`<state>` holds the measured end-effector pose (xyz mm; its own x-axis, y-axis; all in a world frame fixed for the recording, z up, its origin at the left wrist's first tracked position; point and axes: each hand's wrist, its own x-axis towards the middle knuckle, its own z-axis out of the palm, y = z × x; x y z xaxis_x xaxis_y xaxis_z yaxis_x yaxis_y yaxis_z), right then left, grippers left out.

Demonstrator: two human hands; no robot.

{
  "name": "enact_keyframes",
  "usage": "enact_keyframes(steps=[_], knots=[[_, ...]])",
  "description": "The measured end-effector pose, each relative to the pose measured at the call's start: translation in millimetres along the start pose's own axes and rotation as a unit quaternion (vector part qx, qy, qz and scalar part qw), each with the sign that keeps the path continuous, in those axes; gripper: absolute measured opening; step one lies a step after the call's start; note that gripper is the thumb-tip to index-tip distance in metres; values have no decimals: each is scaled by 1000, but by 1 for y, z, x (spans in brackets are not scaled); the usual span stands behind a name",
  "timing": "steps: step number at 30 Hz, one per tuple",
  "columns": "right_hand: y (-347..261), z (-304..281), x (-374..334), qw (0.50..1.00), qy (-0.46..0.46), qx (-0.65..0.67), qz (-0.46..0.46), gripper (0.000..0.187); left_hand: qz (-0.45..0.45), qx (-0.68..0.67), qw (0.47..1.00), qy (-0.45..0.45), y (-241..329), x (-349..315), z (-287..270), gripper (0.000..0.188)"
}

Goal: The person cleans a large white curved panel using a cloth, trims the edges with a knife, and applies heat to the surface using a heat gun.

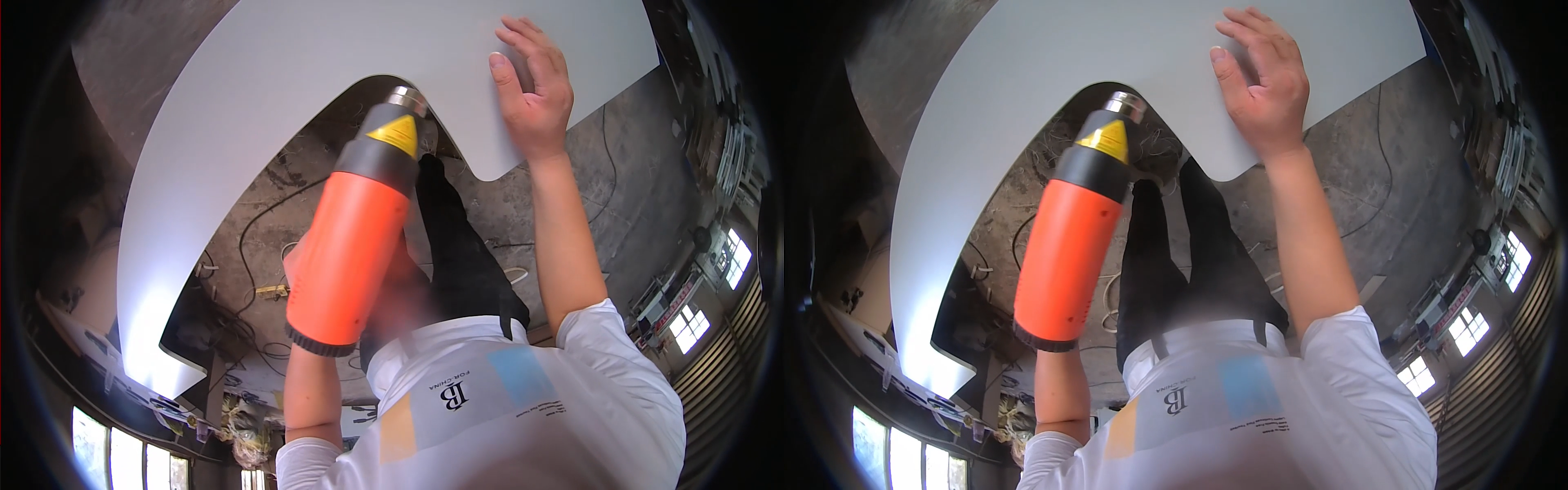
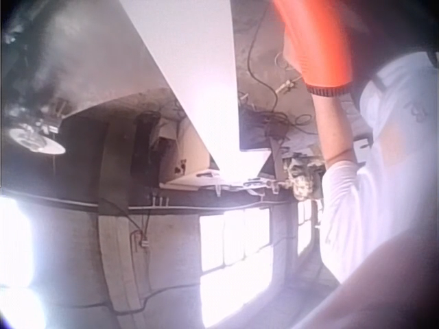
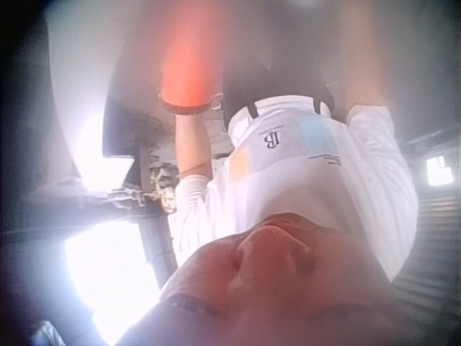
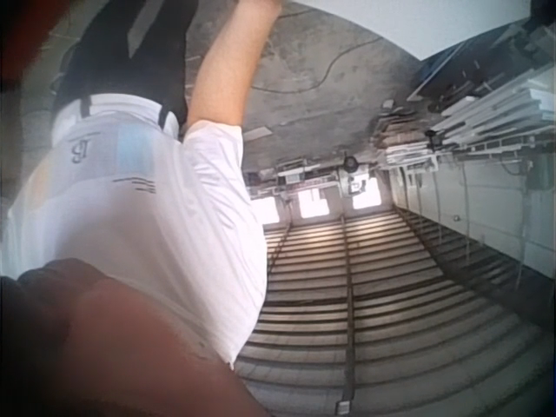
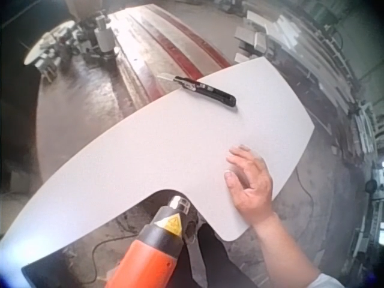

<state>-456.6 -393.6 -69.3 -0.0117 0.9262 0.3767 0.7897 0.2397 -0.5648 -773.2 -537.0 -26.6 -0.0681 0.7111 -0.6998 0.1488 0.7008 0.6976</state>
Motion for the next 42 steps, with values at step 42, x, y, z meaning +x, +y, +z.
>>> enact_keyframes(steps=[42], knots=[[-4,1,1,1000,13,-3,6,35,2,54,998,-15,-17,5,-8,38]])
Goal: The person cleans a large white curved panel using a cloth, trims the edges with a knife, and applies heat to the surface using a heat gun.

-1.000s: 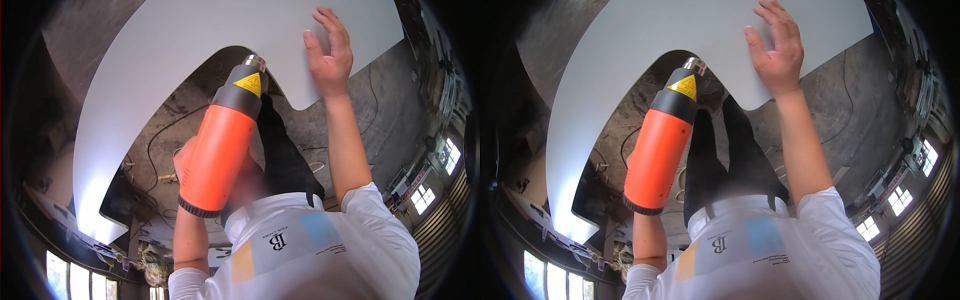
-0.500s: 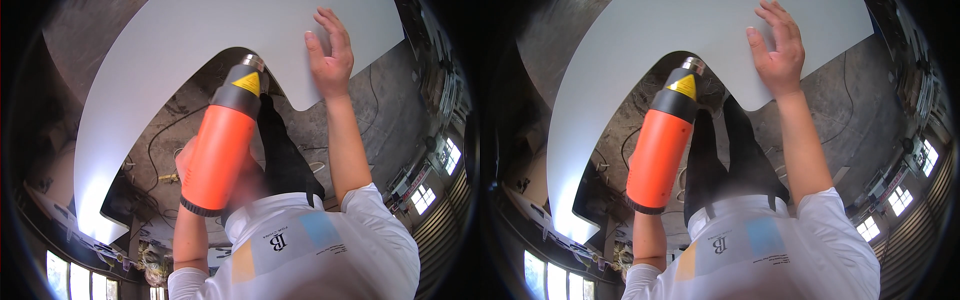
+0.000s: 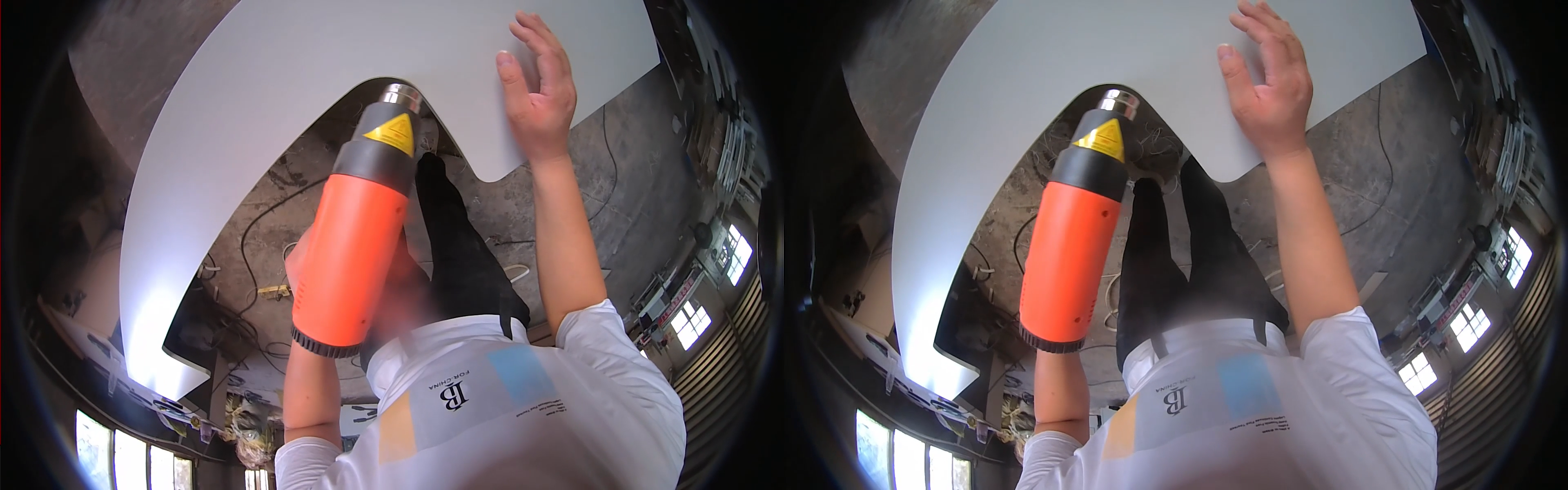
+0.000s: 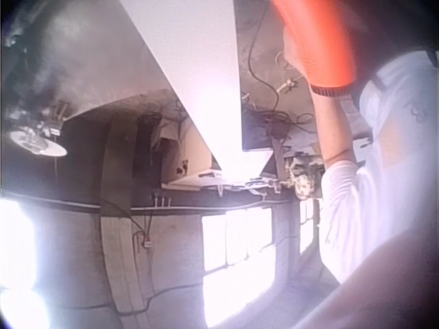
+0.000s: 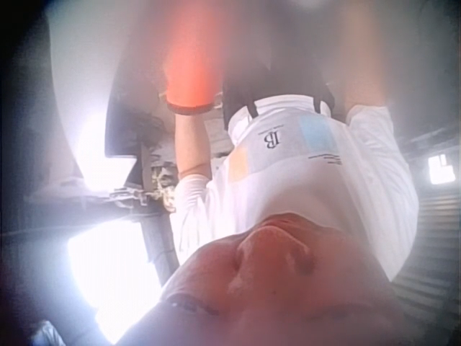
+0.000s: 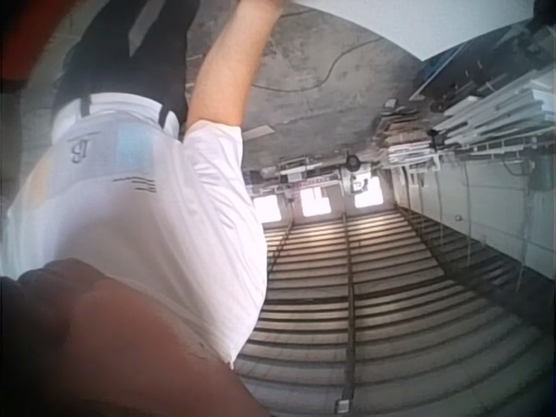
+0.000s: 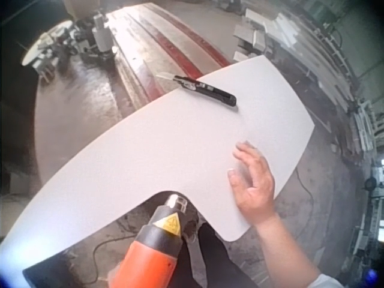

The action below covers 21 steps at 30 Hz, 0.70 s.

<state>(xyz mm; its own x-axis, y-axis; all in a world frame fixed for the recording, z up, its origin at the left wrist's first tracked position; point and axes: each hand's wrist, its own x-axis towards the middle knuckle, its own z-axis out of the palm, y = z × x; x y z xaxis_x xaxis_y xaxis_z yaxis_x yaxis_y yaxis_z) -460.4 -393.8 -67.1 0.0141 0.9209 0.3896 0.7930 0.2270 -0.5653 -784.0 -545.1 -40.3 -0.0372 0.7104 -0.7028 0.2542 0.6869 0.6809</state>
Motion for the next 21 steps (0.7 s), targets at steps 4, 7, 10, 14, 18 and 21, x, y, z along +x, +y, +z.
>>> enact_keyframes(steps=[4,7,10,14,18,21], knots=[[-1,0,-1,1000,-2,-5,3,35,82,43,996,-7,5,1,2,31],[-1,1,0,1000,-1,-4,3,35,126,139,982,33,17,-2,4,31],[-1,0,-1,1000,-2,-5,1,35,-6,136,989,-57,11,-3,-2,40],[-1,2,0,1000,3,2,3,34,107,76,991,-33,8,-5,-1,42],[-1,2,-1,1000,-1,-3,-1,34,120,34,992,14,-1,0,5,34],[0,0,0,1000,-2,-5,-4,34,62,-66,996,16,24,-7,12,32]])
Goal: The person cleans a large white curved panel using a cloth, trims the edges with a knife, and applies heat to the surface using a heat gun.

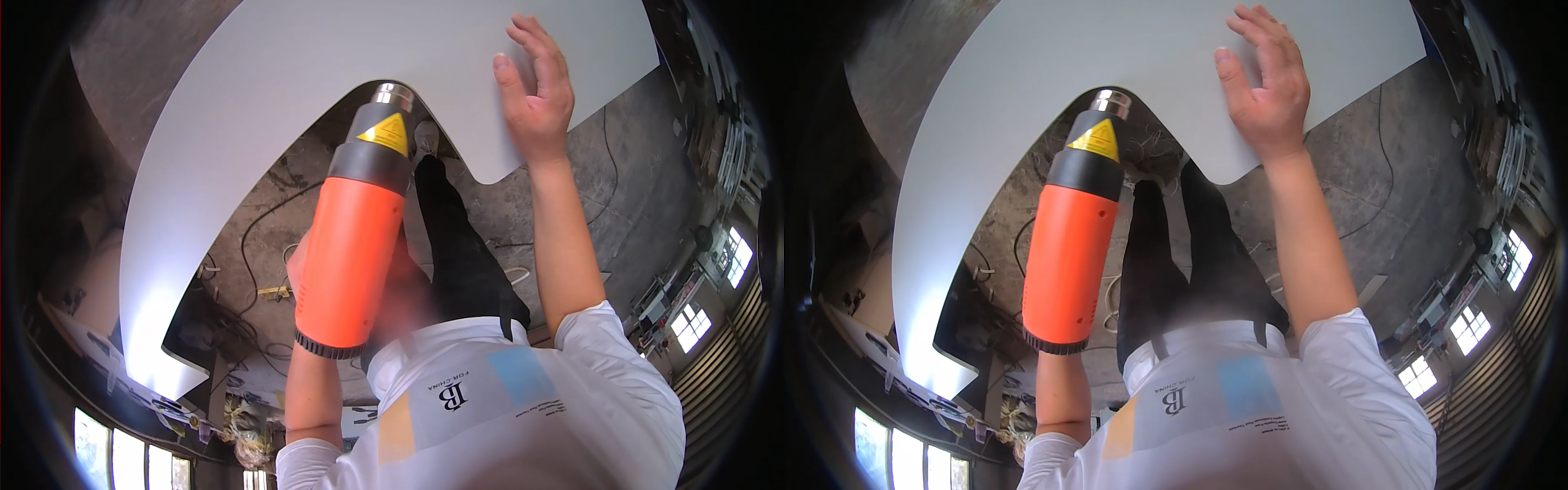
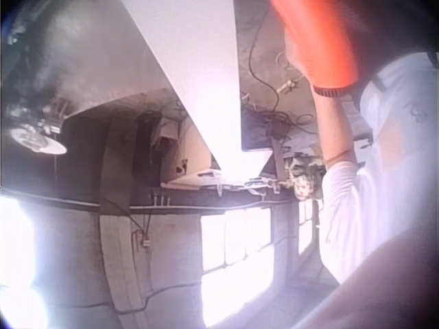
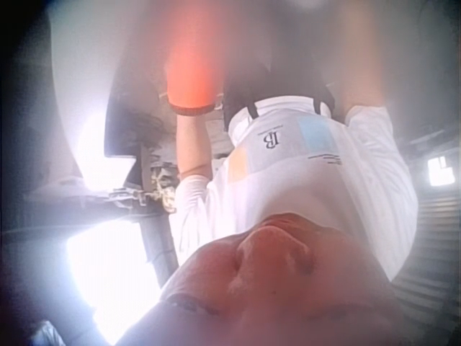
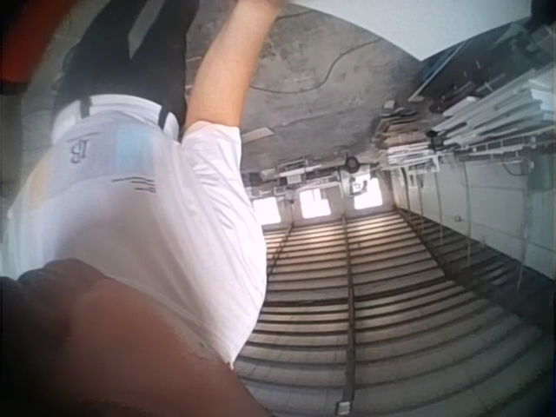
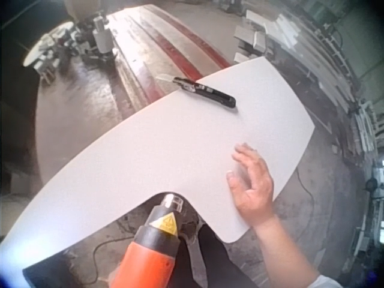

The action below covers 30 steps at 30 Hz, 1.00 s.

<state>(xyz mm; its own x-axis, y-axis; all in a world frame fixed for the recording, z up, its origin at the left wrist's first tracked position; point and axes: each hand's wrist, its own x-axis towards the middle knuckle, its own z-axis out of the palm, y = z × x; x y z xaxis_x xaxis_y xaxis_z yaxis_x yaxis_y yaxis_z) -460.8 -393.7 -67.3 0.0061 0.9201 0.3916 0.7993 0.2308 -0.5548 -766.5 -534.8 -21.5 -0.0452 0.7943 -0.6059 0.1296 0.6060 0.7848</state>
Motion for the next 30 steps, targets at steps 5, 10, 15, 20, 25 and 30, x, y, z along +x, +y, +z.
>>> enact_keyframes(steps=[5,10,15,20,25,30], knots=[[-1,0,0,1000,0,10,9,34,-8,69,997,-25,-24,-1,-2,29],[-1,2,0,1000,-1,11,11,34,-131,8,991,-14,-15,-2,-4,32],[9,6,-1,1000,25,15,8,32,78,123,988,-54,0,-10,-26,55],[-13,12,-4,998,-54,-31,-14,45,200,-105,972,69,30,13,-83,62],[-56,33,-8,993,-86,-84,-20,65,237,242,931,138,88,115,-123,67],[-60,49,-8,991,-59,-118,-7,64,225,271,905,240,93,184,-159,55]])
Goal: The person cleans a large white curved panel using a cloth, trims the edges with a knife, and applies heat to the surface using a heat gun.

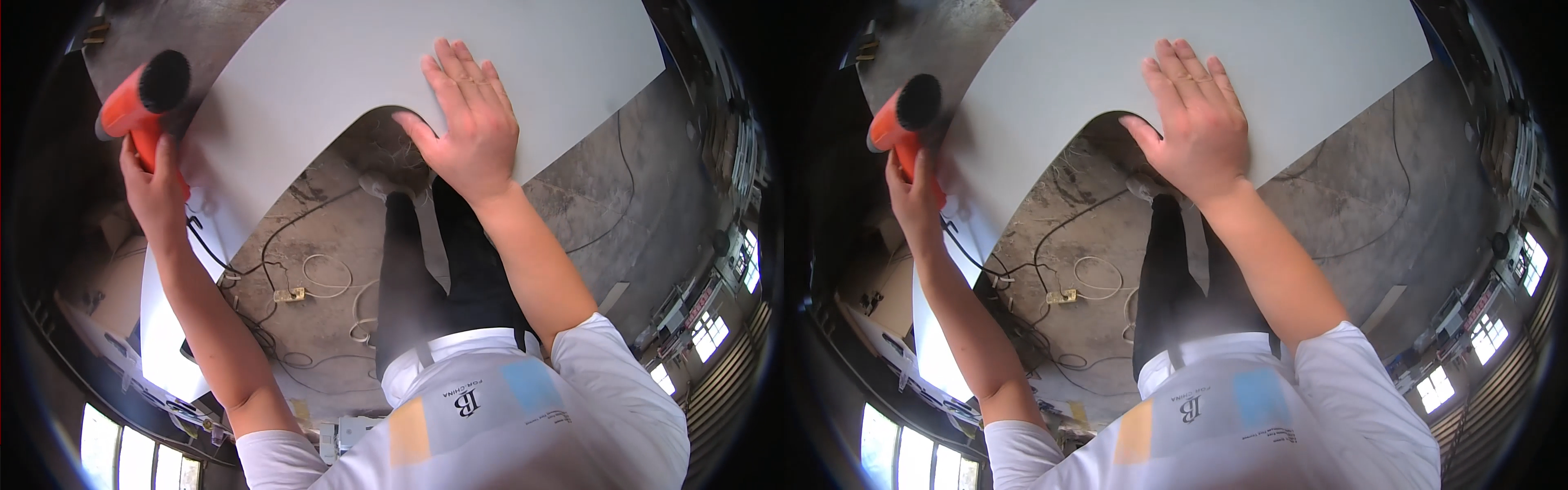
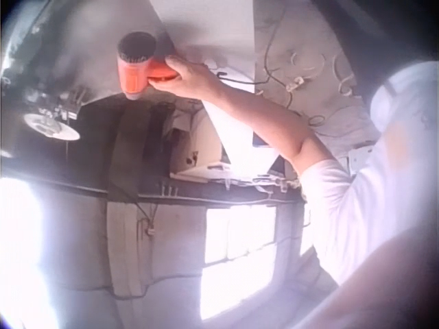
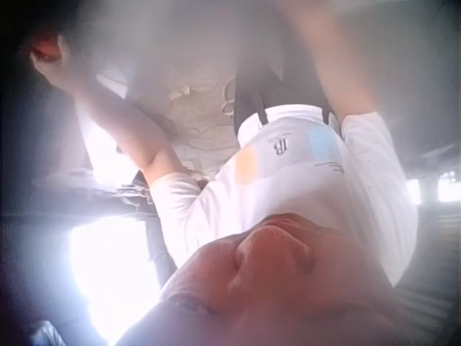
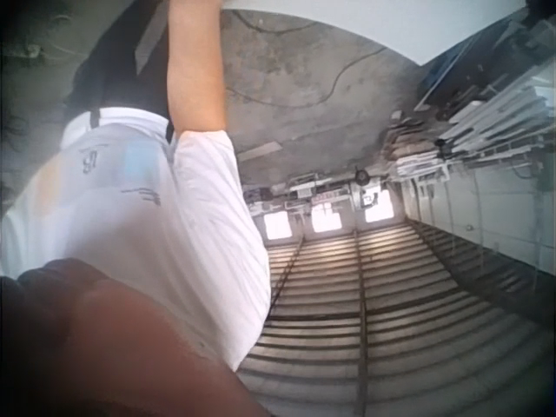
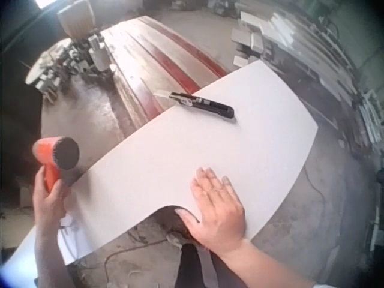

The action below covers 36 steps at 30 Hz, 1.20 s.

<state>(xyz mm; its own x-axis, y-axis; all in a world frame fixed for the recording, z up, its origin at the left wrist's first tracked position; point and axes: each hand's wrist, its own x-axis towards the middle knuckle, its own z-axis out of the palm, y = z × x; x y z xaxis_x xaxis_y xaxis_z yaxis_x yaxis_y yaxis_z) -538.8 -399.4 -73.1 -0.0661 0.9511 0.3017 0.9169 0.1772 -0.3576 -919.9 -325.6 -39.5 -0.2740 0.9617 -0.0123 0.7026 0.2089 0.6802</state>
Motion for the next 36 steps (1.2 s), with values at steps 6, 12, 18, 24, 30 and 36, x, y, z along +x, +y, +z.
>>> enact_keyframes(steps=[6,12,18,24,30,36], knots=[[-2,-4,2,1000,3,-14,18,55,-26,87,996,9,-1,23,9,65],[-5,-5,1,1000,2,-9,26,54,15,140,990,-14,-1,23,9,70],[-1,-3,-1,999,7,-12,30,51,-22,102,994,-31,10,16,7,72],[-3,-3,0,1000,9,-11,27,50,-33,85,996,-18,10,14,6,72],[-1,-3,-1,1000,6,0,30,49,-35,32,999,-14,3,10,7,73],[4,-15,1,999,-31,21,16,57,182,316,919,149,-4,-1,-8,74]])
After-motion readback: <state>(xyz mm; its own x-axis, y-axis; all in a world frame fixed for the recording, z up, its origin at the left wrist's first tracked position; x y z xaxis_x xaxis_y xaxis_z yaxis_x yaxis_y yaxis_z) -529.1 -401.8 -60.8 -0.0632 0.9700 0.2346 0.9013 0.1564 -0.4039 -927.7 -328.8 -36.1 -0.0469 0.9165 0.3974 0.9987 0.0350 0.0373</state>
